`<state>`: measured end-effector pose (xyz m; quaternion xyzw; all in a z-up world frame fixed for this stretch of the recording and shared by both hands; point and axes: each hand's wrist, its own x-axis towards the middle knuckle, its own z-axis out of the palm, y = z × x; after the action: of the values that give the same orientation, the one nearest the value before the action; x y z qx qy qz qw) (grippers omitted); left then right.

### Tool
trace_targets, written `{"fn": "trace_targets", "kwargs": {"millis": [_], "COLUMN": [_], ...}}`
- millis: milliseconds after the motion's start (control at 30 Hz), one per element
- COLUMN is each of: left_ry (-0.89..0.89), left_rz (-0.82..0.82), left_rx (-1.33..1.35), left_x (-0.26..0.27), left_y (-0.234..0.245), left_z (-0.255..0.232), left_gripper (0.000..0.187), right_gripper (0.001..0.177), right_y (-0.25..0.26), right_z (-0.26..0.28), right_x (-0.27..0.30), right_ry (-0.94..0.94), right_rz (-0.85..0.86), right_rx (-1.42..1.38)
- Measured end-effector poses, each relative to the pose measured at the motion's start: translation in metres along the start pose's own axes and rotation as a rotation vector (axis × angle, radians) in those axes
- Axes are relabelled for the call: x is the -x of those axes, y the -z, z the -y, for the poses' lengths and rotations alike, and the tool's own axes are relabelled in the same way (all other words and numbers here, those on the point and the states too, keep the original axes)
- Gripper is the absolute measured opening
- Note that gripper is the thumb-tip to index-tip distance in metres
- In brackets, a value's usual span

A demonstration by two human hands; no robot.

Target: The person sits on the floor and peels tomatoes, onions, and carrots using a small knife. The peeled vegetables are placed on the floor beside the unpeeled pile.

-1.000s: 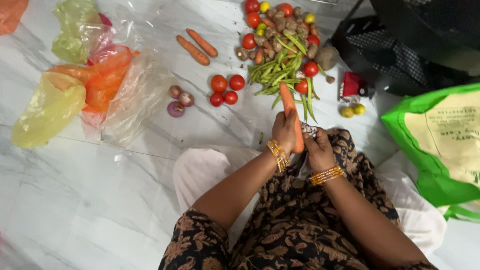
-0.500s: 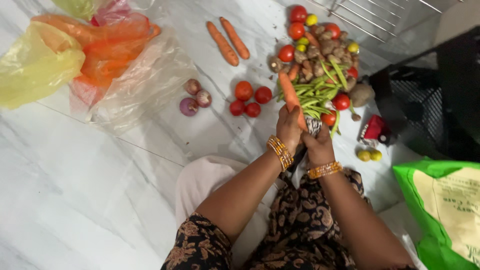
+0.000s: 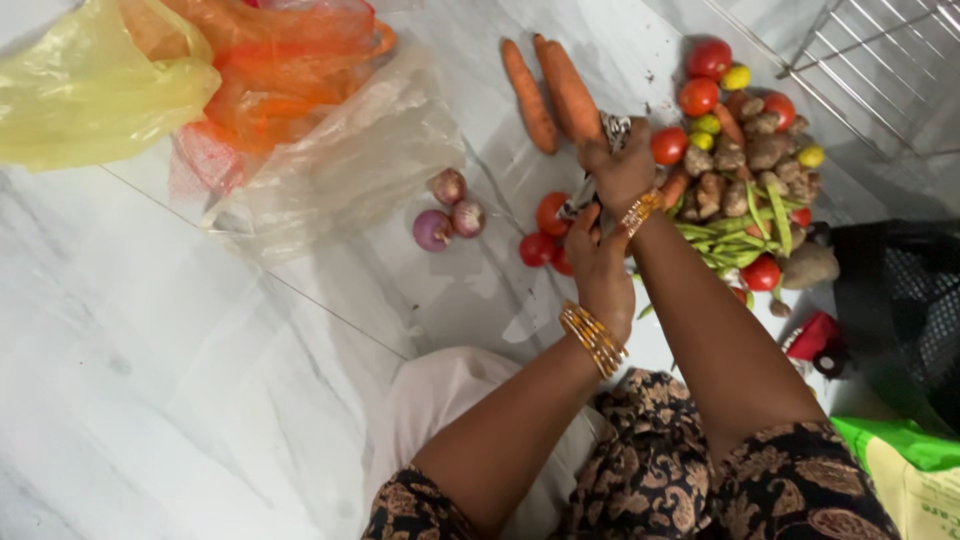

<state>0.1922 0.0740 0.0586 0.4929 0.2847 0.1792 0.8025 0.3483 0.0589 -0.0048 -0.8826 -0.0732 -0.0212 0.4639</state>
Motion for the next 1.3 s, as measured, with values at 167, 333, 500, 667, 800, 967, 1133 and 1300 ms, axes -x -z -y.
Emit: {"fn": "trace_targets", "kwargs": {"millis": [167,333,500,667,800,967,1133,1300], "left_ry": [0.084,-0.067,0.112,0.212,-0.125,-0.006,0.146,0.174], "left_rz": [-0.018,0.054,-0.003,-0.004,0.067,0.050,0.023,0.026], "left_rx": [0.205,-0.044,0.193,0.420,0.003,0.179,0.226,0.243], "left_x": [-0.002,0.002,0.002,0.005,0.007,0.006,0.005,0.004], "left_y": [0.003,0.009,0.004,0.001,0.003,0.003,0.002,0.002], "left_z": [0.004,0.004,-0.005,-0.001,0.015,0.019,0.000,-0.009], "left_gripper": [0.047,0.041,0.042,0.042,0.038,0.042,0.046,0.047], "right_gripper": [0.055,0.056,0.049,0.042,0.035,0.036,0.034,0.037], "right_y": [-0.023,-0.040,-0.024,0.053,0.089,0.096,0.094,0.096], "right_z": [0.025,0.025,0.013,0.026,0.024,-0.004,-0.028,-0.036], "right_x": [-0.026,-0.032,-0.032,-0.036,-0.015,-0.001,-0.003,-0.004], "right_ry": [-0.092,-0.040,0.055,0.098,0.218,0.311,0.322,0.378], "right_rz": [0.104,0.065,0.046,0.285,0.740,0.853,0.844,0.878], "right_rx": [0.271,0.314,0.373,0.650,1.223,1.380,1.463,1.475]}}
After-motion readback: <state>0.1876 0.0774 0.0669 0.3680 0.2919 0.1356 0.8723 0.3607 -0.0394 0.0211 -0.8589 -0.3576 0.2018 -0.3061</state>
